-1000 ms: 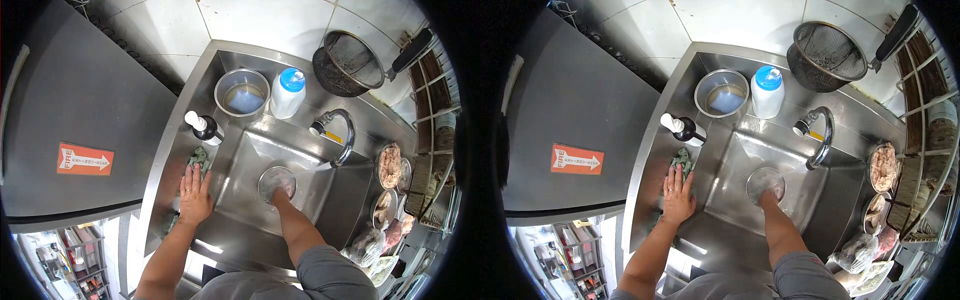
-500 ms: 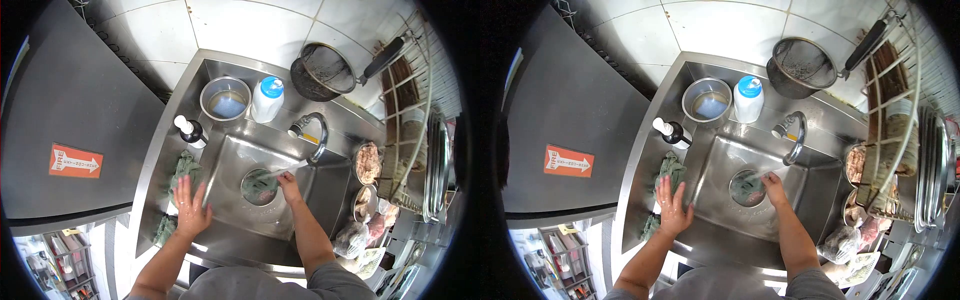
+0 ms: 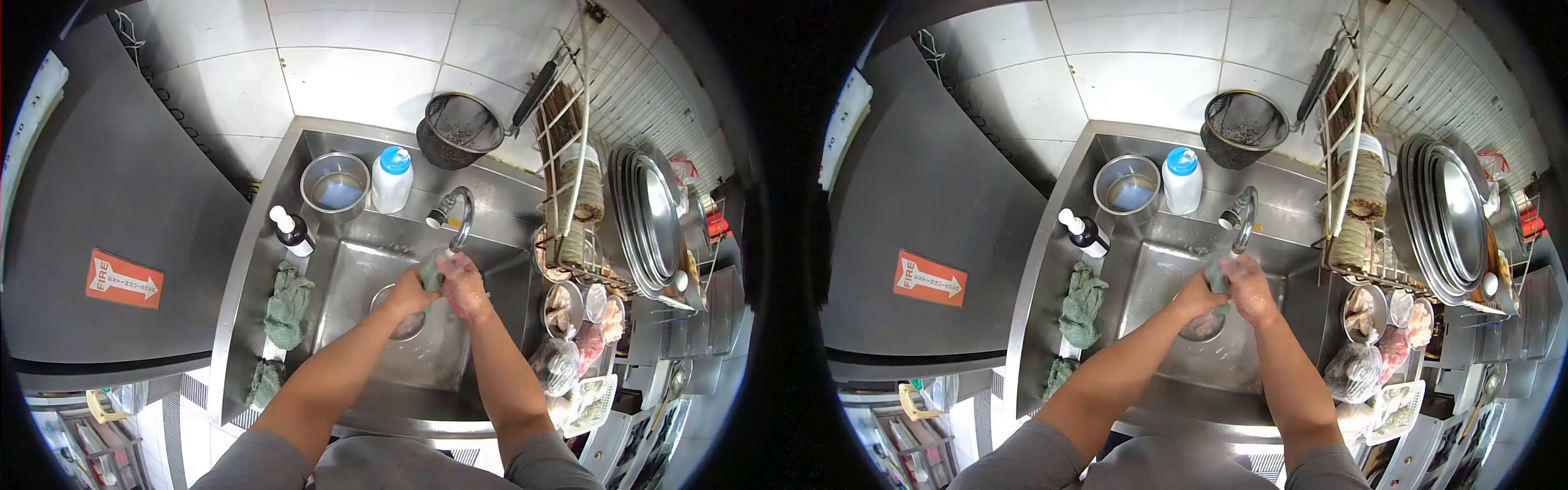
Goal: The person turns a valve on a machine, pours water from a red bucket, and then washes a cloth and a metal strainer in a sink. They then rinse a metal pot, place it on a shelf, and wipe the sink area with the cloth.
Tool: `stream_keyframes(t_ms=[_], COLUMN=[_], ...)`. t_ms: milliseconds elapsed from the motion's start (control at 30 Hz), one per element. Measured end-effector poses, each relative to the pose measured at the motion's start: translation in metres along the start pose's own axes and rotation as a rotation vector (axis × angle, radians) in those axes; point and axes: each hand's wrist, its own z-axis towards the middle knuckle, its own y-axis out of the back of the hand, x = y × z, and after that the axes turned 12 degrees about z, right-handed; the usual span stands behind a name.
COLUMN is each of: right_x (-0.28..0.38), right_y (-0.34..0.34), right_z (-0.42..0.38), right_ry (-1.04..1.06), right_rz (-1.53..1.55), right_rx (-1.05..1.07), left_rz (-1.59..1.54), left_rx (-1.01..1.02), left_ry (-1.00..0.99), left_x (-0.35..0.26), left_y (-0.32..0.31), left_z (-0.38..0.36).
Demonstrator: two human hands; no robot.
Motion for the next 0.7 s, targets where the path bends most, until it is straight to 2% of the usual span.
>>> stream_keyframes(t_ms=[33,100,200,267,300,367,400,433,500,600,700], right_x=[0.006,0.011,0.015,0.005,-0.004,-0.025,-0.044,-0.058,-0.067,-0.141,-0.182], right_y=[-0.003,0.003,0.009,0.021,0.023,0.024,0.033,0.044,0.02,0.052,0.022], right_z=[-0.003,-0.01,-0.027,-0.035,-0.036,-0.039,-0.032,-0.03,-0.029,-0.008,0.007], right_ry=[0.021,0.109,0.13,0.113,0.09,0.045,0.003,-0.092,-0.282,0.004,0.069], right_rz=[0.052,0.087,0.094,0.032,-0.116,-0.414,-0.422,-0.624,-1.031,-1.406,-1.319], right_rx=[0.02,-0.09,-0.143,-0.14,-0.165,-0.212,-0.057,-0.022,0.064,0.111,0.124], left_rz=[0.082,0.534,0.634,0.578,0.549,0.737,0.828,0.927,1.128,1.272,1.004], left_rx=[0.031,-0.151,-0.207,-0.239,-0.261,-0.398,-0.47,-0.515,-0.615,-0.783,-0.652], left_ry=[0.023,-0.107,-0.024,-0.035,-0.046,-0.09,-0.108,-0.115,-0.122,0.065,0.144], left_x=[0.007,0.077,0.122,0.126,0.122,0.125,0.12,0.117,0.096,0.107,0.126], left_y=[-0.002,-0.022,0.003,0.007,0.012,0.026,0.036,0.047,0.075,0.1,0.125], left_z=[0.007,0.029,0.002,-0.024,-0.035,-0.051,-0.061,-0.076,-0.11,-0.139,-0.151])
